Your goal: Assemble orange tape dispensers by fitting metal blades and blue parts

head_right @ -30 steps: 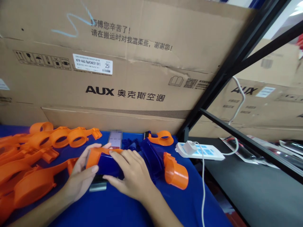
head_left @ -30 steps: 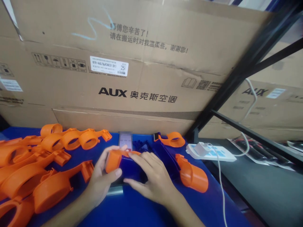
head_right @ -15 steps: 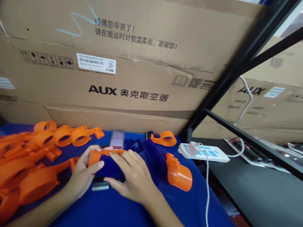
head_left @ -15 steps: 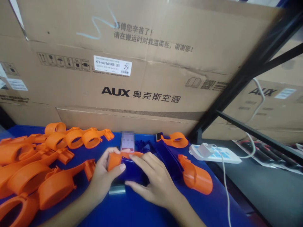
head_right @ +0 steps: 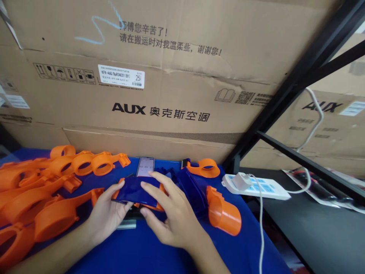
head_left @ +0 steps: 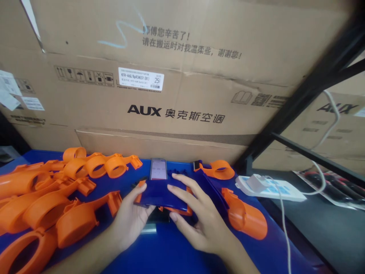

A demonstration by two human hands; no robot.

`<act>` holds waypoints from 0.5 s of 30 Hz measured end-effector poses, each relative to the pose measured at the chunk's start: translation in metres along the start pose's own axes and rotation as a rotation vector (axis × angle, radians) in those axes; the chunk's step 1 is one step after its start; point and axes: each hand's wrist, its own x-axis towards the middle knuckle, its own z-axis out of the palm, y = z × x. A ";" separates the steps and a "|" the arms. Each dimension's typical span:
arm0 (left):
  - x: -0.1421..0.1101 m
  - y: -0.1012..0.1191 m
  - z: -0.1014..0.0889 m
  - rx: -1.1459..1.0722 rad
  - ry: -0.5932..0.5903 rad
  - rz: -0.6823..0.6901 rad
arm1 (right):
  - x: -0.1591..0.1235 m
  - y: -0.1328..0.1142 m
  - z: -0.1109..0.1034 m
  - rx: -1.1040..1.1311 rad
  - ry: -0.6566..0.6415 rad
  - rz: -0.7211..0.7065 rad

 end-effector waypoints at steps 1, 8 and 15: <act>0.000 0.001 0.000 -0.015 0.006 -0.020 | 0.000 0.000 -0.001 0.004 -0.009 0.004; -0.012 0.002 0.002 0.092 -0.165 -0.031 | 0.001 0.019 0.008 0.144 0.114 0.251; -0.005 -0.009 -0.004 0.410 -0.051 0.023 | 0.004 0.025 0.006 0.460 0.030 0.535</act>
